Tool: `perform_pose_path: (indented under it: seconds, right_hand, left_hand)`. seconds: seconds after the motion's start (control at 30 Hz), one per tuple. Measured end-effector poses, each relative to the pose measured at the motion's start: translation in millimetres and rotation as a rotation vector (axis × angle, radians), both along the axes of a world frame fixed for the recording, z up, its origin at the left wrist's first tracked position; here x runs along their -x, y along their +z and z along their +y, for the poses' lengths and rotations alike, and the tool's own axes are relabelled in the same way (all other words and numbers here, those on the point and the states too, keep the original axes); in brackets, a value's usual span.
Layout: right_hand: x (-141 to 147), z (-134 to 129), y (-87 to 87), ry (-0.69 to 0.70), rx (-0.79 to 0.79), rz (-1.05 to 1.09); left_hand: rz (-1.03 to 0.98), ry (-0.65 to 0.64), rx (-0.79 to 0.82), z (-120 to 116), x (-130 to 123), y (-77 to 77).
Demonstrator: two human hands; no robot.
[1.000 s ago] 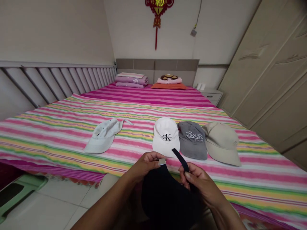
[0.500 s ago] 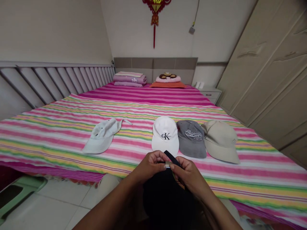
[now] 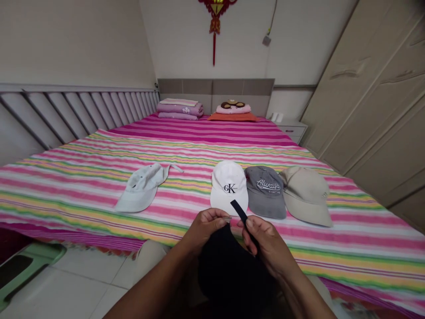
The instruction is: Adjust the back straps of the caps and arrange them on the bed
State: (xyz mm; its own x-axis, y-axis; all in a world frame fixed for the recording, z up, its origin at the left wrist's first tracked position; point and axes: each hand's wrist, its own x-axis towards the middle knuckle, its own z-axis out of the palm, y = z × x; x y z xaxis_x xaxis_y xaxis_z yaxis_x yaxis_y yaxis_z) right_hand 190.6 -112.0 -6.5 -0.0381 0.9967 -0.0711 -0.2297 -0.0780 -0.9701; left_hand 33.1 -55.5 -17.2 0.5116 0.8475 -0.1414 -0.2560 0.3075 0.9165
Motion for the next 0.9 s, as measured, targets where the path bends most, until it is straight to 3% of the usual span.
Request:
perform_pose_path:
  seconds: [0.13,0.5,0.9]
  right_hand:
    - [-4.4,-1.7,3.5,0.039,0.043,0.046]
    - [0.0,-3.3,-1.2,-0.036,0.066,-0.077]
    - [1.4,-4.7,4.9,-0.001,0.098,0.008]
  left_hand:
    - [-0.086,-0.013,0.050,-0.9,0.3,-1.3]
    - [-0.208,0.019,0.094,-4.0,-5.0,-4.9]
    - [-0.119,0.047,-0.055,-5.6,-1.1,1.2]
